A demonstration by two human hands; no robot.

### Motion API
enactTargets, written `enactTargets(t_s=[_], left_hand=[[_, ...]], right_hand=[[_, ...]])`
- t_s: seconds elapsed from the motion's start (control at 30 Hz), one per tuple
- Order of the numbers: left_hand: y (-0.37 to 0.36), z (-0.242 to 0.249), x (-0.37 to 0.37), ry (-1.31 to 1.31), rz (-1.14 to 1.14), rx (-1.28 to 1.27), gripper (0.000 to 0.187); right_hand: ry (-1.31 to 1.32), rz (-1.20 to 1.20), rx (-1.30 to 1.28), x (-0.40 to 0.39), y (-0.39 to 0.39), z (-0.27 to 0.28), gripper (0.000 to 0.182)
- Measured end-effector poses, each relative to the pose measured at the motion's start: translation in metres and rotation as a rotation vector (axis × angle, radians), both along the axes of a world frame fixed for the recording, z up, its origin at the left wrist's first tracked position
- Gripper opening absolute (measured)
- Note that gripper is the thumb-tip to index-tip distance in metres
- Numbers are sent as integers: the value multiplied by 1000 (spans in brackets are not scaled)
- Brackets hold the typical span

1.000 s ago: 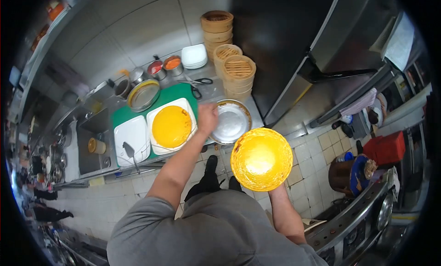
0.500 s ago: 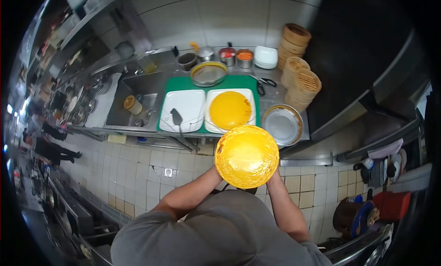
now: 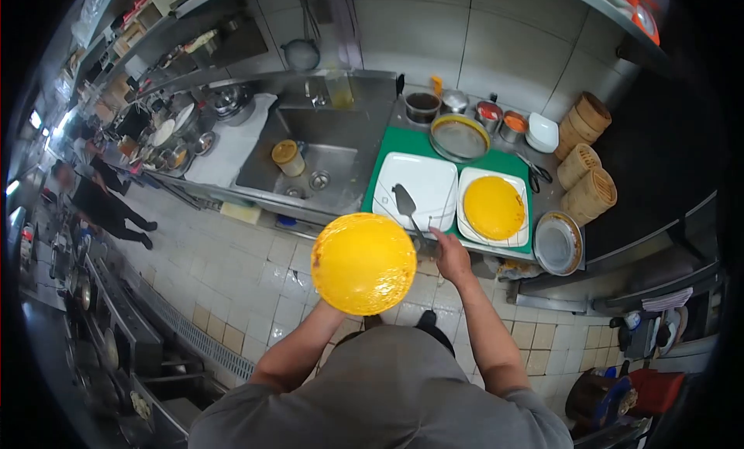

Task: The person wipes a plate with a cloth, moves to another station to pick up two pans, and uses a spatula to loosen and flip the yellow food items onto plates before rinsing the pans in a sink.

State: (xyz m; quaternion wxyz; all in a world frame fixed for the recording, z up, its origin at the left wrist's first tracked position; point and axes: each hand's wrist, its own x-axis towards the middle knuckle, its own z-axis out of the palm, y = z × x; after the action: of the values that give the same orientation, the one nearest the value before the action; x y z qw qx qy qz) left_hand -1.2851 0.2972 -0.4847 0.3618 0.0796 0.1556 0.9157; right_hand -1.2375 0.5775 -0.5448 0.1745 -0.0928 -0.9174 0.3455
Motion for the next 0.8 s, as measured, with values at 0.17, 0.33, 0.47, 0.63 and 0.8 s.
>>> enactTargets(t_s=[0.17,0.33,0.47,0.63,0.8], left_hand=[[-54,15,-60,24,239,8,58],[-91,21,-115,161,476,-119,61],[-104,26,-160,104,511,-72,60],[-105,36,-242,54,508,17,66],[-88,59,-346,45,517,33,76]], right_hand=[[-331,188,245,-28,-2,21,56],[-98,274,251,-51,-3,-14,41],[199,198,208,-65,-11,0,34],[222,87,-322,-101,-36,42,22],[353,-78,-922,-155,-100,138,13]])
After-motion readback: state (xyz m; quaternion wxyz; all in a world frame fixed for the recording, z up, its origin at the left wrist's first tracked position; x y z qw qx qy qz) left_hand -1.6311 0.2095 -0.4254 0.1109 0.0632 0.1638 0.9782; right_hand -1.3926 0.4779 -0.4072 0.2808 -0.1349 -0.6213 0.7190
